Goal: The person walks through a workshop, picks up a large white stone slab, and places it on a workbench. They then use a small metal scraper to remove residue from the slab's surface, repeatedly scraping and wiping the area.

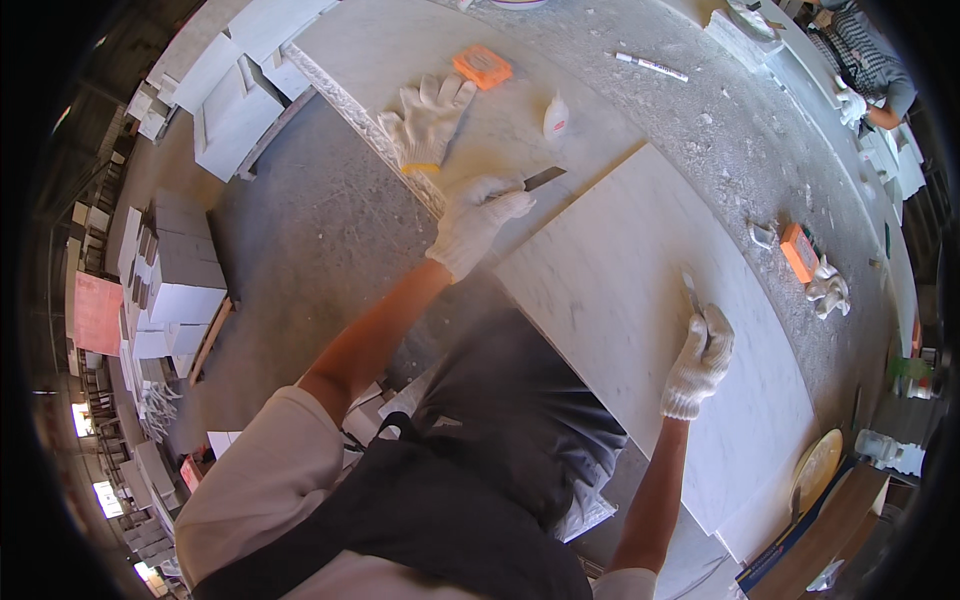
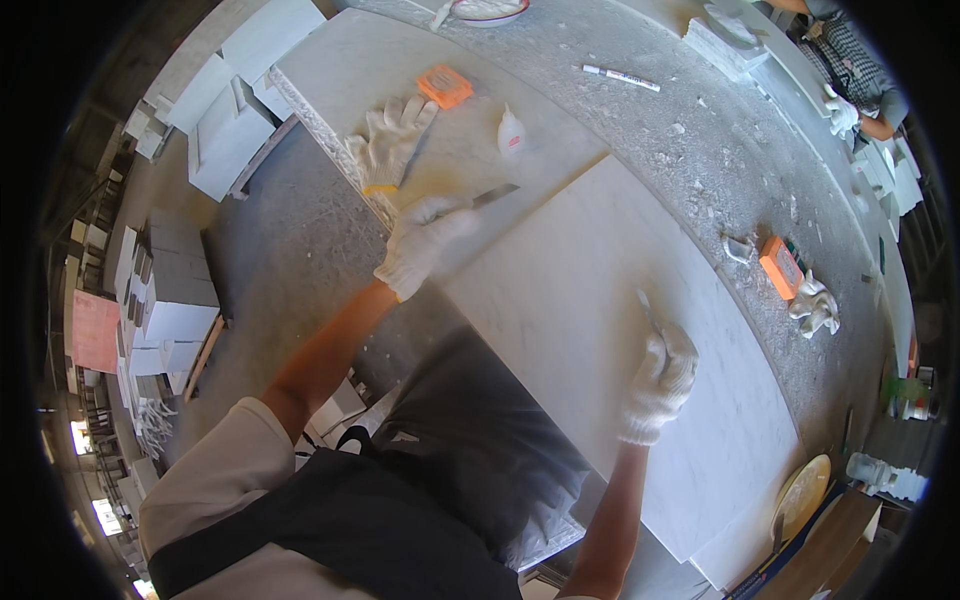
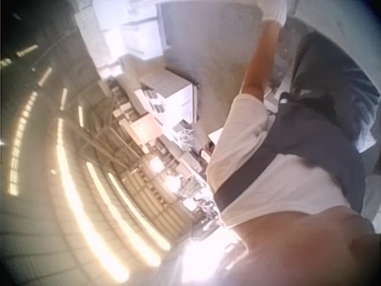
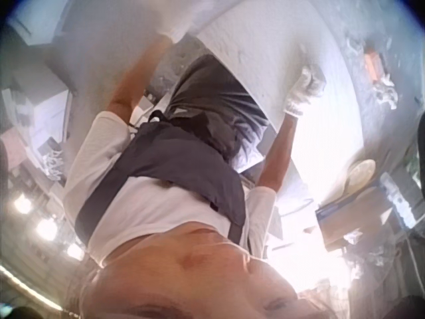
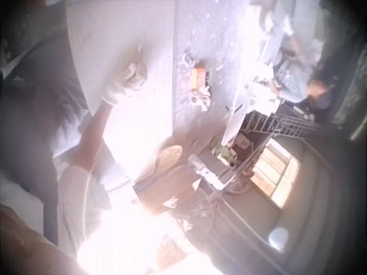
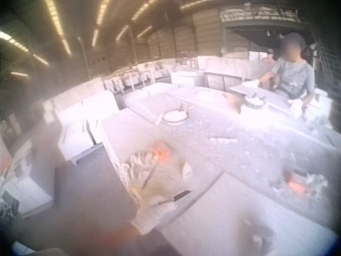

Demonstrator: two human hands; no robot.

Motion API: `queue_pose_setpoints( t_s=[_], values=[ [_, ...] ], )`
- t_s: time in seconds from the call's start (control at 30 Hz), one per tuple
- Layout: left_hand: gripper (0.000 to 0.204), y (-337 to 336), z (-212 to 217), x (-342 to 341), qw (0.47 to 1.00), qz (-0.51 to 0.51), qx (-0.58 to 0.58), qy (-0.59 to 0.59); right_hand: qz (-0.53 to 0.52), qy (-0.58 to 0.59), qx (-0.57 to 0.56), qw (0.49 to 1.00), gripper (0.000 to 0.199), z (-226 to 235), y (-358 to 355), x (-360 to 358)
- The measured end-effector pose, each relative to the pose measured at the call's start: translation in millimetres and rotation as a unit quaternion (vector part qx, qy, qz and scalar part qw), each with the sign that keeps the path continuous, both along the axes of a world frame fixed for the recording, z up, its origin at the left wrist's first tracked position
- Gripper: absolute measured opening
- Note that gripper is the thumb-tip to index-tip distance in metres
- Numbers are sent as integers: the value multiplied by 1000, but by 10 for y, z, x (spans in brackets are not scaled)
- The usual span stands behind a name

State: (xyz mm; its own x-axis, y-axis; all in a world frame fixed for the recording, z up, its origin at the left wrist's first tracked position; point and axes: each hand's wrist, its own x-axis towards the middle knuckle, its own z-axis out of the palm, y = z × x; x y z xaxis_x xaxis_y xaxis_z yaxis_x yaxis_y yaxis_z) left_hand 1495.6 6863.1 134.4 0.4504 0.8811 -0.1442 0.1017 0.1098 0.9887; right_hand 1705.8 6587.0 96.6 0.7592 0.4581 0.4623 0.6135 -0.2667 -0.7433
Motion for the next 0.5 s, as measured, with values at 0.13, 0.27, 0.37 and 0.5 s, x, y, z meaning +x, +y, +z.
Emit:
queue_pose_setpoints(
  t_s=[0.13,0.27,0.37,0.5],
  values=[
    [36,-121,-95,40,975,-60,190,101,-72,43,21,996,22,25,-442,-261],
    [37,-104,-65,79,954,-95,175,224,-114,53,11,992,32,0,-689,-420],
    [37,-71,4,99,933,-130,228,245,-116,22,-10,993,32,-31,-741,-443],
    [34,-119,152,131,911,-186,246,274,-108,25,-18,994,29,-33,-751,-446]
  ],
)
